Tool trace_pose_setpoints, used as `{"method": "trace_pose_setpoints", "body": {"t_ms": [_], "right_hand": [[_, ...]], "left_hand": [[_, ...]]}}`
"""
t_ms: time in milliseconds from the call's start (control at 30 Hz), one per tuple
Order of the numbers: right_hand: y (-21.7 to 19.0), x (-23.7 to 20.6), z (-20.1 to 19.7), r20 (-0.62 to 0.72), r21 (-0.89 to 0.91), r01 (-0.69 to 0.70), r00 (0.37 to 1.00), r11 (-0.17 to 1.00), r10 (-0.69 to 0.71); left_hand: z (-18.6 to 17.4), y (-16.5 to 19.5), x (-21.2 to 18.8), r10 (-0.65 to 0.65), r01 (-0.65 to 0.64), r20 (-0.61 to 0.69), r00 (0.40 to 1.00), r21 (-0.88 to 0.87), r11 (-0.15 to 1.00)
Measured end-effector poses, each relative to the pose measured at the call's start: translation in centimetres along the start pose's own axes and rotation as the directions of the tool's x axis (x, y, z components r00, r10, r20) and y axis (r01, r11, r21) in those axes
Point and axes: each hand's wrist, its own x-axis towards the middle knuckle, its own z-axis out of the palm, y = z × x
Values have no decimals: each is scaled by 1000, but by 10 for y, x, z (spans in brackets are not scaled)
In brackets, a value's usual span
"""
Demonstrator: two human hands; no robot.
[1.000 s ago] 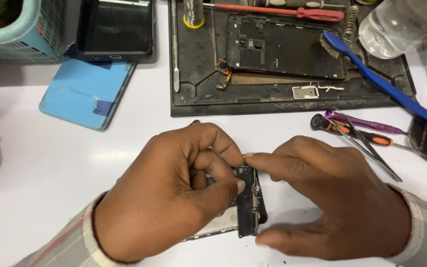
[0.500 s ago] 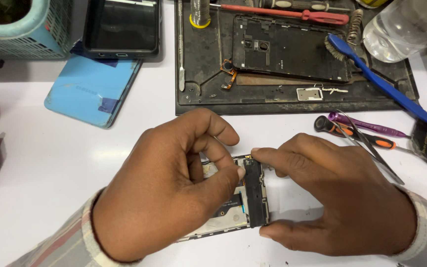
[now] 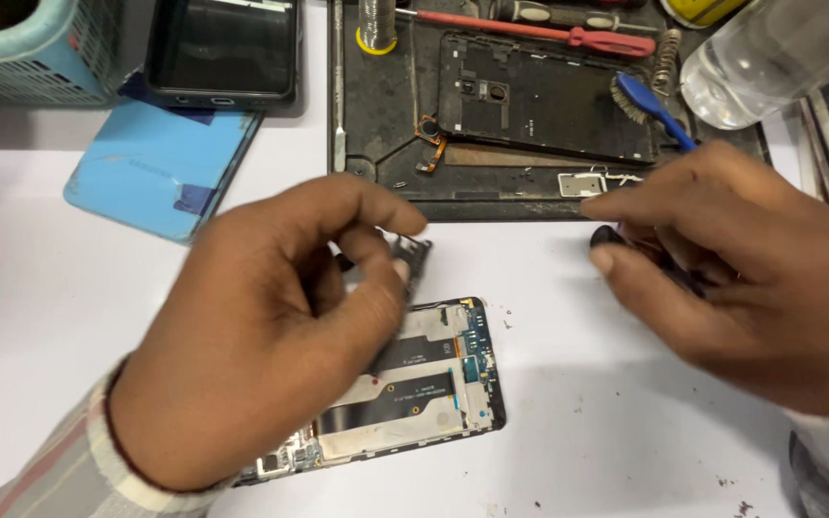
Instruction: The person disassembles a mobile phone, removes the motherboard, and uses a screwdriver to remove screws from the motherboard. They then reassemble the phone by placing the motherboard back and securing it with screws.
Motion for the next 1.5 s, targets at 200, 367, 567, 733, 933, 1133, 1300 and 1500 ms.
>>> {"method": "trace_pose_setpoints", "body": {"t_ms": [200, 367, 567, 733, 933, 1133, 1300, 1500], "right_hand": [[13, 3, -2, 56, 43, 16, 998, 999, -19], [3, 2, 5, 87, -21, 209, 975, 978, -207], [-12, -2, 16, 149, 117, 232, 957, 966, -248], [-19, -1, 24, 182, 146, 211, 955, 967, -236], [-21, 2, 28, 186, 134, 206, 956, 969, -229], [-21, -2, 30, 230, 76, 194, 951, 978, -206], [-17, -7, 33, 248, 105, 161, 951, 981, -183], [-13, -10, 32, 227, 218, 64, 967, 974, -115]], "left_hand": [[-5, 5, 3, 161, -81, -143, 977, 450, 890], [-6, 4, 7, 275, -135, -129, 953, 631, 764], [-4, 0, 7, 281, -107, -154, 947, 674, 731], [-5, -1, 8, 305, -155, -122, 945, 654, 740], [-4, -3, 9, 320, -172, -104, 942, 669, 723], [-3, -4, 9, 285, -131, -123, 951, 674, 727], [-2, -5, 9, 284, -136, -116, 952, 670, 730], [1, 2, 7, 426, -224, -89, 900, 744, 630]]}}
